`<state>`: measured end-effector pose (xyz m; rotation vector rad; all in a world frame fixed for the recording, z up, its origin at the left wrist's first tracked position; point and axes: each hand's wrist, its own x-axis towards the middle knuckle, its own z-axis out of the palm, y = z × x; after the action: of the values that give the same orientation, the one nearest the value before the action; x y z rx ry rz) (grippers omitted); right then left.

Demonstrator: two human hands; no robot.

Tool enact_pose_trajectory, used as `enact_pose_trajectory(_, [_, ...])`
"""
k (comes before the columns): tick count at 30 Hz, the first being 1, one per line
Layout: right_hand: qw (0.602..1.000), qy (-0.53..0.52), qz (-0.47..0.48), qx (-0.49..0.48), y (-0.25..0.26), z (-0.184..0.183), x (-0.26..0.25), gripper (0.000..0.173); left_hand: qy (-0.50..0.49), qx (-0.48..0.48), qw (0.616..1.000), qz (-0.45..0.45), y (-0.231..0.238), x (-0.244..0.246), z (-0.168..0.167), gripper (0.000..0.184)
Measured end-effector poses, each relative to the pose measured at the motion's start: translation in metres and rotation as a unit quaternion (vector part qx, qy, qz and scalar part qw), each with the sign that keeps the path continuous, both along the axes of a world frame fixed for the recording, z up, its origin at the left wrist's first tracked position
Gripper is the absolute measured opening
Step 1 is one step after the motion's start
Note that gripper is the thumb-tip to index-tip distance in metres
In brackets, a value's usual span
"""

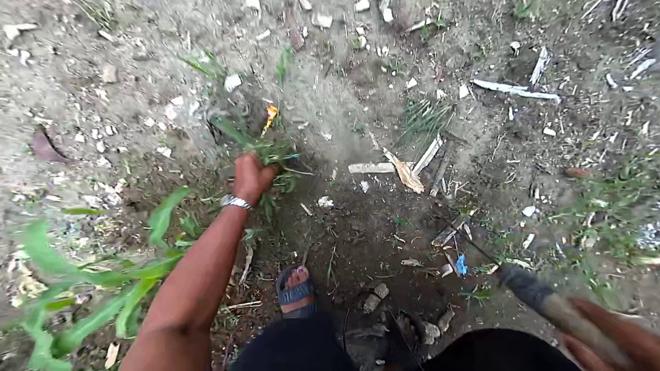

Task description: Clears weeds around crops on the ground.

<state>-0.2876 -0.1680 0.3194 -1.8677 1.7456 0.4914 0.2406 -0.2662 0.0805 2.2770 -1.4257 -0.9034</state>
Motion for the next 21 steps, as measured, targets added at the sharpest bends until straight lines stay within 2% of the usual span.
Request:
enact_pose_trajectory(4, [0.998, -0.005, -0.002, -0.065, 0.004, 0.001, 0.033, 0.051, 0.003, 0.068, 0.990, -0.120, -0.065, -0.048, 0.081, 0.034])
enact_pose_trajectory(7, [0.997, 0.009, -0.028, -0.067, -0.005, 0.001, 0.039, 0.050, -0.026, 0.095, 0.988, -0.116, -0.062, -0.046, 0.148, 0.040])
enact_pose_trajectory(9, [0.998, 0.032, -0.035, -0.039, 0.001, -0.003, 0.042, 0.049, -0.034, 0.148, 0.986, -0.070, -0.043, -0.024, 0.185, 0.049])
enact_pose_trajectory(11, [0.997, 0.068, -0.042, -0.008, 0.005, -0.010, 0.048, 0.052, -0.033, 0.205, 0.978, -0.001, -0.006, 0.003, 0.218, 0.056])
enact_pose_trajectory(13, [0.987, 0.082, -0.105, 0.089, -0.002, -0.014, 0.057, 0.062, -0.041, 0.241, 0.967, 0.068, 0.046, 0.026, 0.252, 0.059])
enact_pose_trajectory(15, [0.954, 0.009, -0.222, 0.200, -0.006, -0.020, 0.057, 0.066, -0.051, 0.291, 0.950, 0.105, 0.109, 0.041, 0.296, 0.055])
enact_pose_trajectory(16, [0.931, -0.036, -0.285, 0.223, -0.004, -0.020, 0.060, 0.056, -0.053, 0.310, 0.942, 0.120, 0.142, 0.047, 0.321, 0.051])
enact_pose_trajectory(18, [0.876, -0.111, -0.408, 0.233, -0.011, 0.013, 0.092, 0.032, -0.045, 0.329, 0.929, 0.160, 0.204, 0.062, 0.370, 0.045])
enact_pose_trajectory(19, [0.847, -0.142, -0.458, 0.231, -0.013, 0.044, 0.110, 0.028, -0.029, 0.325, 0.925, 0.195, 0.237, 0.069, 0.393, 0.044])
enact_pose_trajectory(20, [0.832, -0.161, -0.478, 0.230, -0.011, 0.080, 0.121, 0.025, -0.001, 0.303, 0.922, 0.241, 0.269, 0.074, 0.412, 0.043])
enact_pose_trajectory(21, [0.839, -0.174, -0.458, 0.235, -0.007, 0.116, 0.126, 0.022, 0.034, 0.264, 0.917, 0.296, 0.298, 0.079, 0.430, 0.041])
